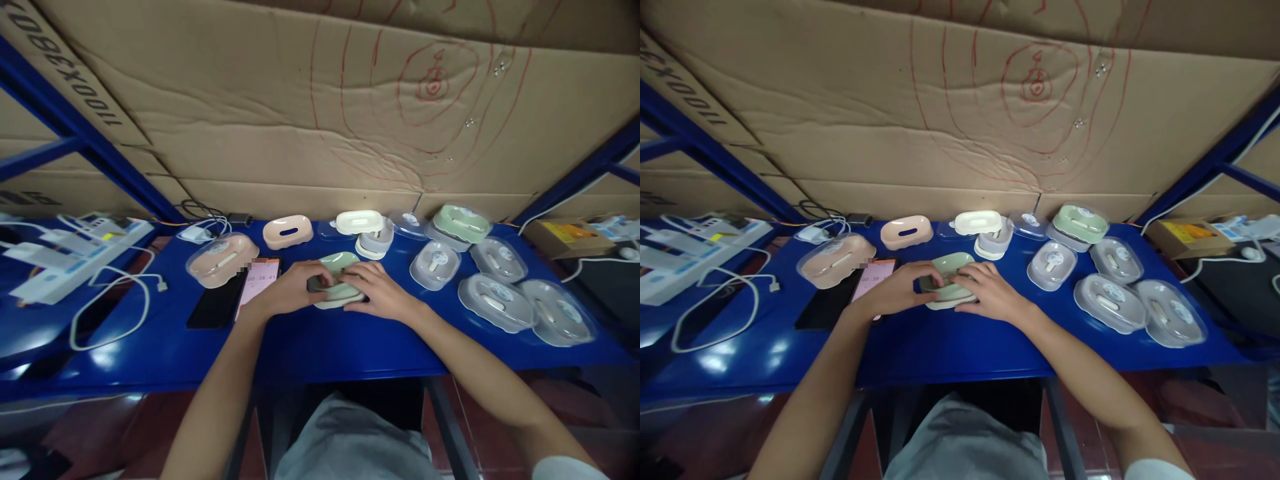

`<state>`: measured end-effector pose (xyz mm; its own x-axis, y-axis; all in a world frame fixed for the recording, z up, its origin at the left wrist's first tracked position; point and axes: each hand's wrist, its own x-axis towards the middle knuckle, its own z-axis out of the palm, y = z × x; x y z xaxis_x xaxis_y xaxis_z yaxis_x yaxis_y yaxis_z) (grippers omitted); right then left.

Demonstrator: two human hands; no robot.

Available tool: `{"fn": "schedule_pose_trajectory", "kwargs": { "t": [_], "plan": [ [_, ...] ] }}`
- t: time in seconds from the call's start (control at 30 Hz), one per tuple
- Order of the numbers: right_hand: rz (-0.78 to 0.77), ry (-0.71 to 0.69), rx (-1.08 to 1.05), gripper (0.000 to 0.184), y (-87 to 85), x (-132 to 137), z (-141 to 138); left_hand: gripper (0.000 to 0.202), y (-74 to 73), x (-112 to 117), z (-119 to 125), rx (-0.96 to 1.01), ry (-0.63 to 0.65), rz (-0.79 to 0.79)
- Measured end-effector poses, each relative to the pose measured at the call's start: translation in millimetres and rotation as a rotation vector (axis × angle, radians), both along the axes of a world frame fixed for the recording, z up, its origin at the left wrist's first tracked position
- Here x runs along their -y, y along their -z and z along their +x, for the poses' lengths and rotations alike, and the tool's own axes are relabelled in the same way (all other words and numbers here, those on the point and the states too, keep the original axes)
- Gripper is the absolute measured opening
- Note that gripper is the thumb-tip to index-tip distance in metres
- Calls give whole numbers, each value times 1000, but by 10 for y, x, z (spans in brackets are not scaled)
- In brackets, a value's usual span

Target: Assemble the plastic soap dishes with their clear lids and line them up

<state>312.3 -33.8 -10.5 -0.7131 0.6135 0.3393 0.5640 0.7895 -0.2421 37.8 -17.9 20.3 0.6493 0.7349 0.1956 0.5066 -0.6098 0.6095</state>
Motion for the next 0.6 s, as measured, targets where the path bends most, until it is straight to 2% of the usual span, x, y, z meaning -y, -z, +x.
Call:
{"fn": "schedule_pose_trajectory", "kwargs": {
  "t": [0.13, 0.23, 0.43, 0.6],
  "plan": [
    [81, -7, 71, 34, 38, -7, -31, 29, 63, 47, 89, -65, 8, 20],
    [130, 15, 103, 27, 36, -21, -35, 23, 151, 62, 172, -94, -35, 82],
    [162, 68, 98, 30, 72, -68, -28, 21, 318, 8, 231, -108, -88, 192],
    [135, 67, 62, 48, 191, -113, -37, 30, 405, 4, 256, -115, -90, 204]
  ]
}}
